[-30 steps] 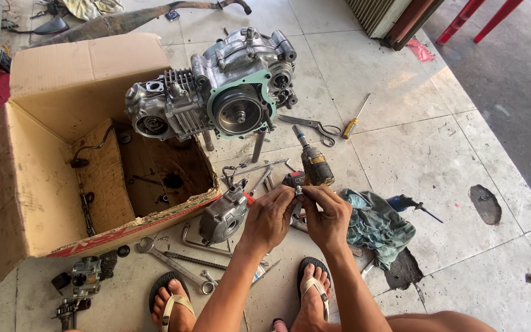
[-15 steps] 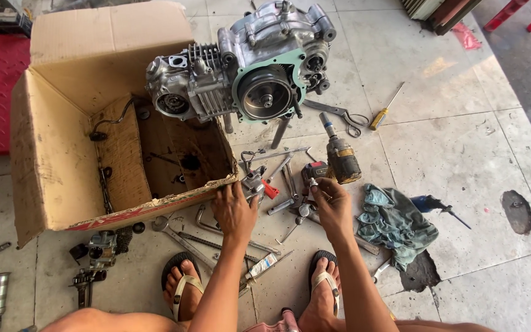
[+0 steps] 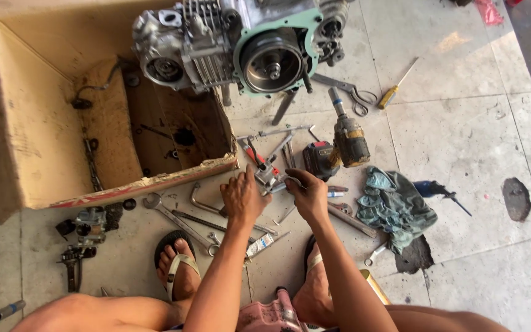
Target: Repairing a motorcycle engine by assembling internal components and applying sealant
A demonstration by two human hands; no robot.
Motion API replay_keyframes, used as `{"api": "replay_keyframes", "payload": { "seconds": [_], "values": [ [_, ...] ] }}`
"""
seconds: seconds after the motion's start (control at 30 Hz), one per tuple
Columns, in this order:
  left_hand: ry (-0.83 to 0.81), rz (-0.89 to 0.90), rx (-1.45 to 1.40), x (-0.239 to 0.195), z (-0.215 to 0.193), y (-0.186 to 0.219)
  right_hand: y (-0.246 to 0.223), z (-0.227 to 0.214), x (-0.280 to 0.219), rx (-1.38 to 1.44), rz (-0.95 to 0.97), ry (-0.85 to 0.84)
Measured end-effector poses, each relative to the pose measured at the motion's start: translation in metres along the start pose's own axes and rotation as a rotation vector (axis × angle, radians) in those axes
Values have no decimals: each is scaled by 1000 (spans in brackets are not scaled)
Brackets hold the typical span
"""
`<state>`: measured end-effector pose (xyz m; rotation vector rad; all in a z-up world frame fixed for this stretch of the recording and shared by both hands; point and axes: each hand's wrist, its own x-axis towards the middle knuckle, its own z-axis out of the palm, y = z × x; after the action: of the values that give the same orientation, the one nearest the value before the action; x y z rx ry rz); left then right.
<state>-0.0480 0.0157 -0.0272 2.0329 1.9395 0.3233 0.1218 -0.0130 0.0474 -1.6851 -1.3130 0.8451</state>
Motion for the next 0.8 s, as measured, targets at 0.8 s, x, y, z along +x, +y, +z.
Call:
{"api": "replay_keyframes", "payload": {
  "seconds": [0.8],
  "values": [
    [-492, -164, -999, 55, 17, -24, 15, 66, 1, 254, 41, 310]
  ]
}}
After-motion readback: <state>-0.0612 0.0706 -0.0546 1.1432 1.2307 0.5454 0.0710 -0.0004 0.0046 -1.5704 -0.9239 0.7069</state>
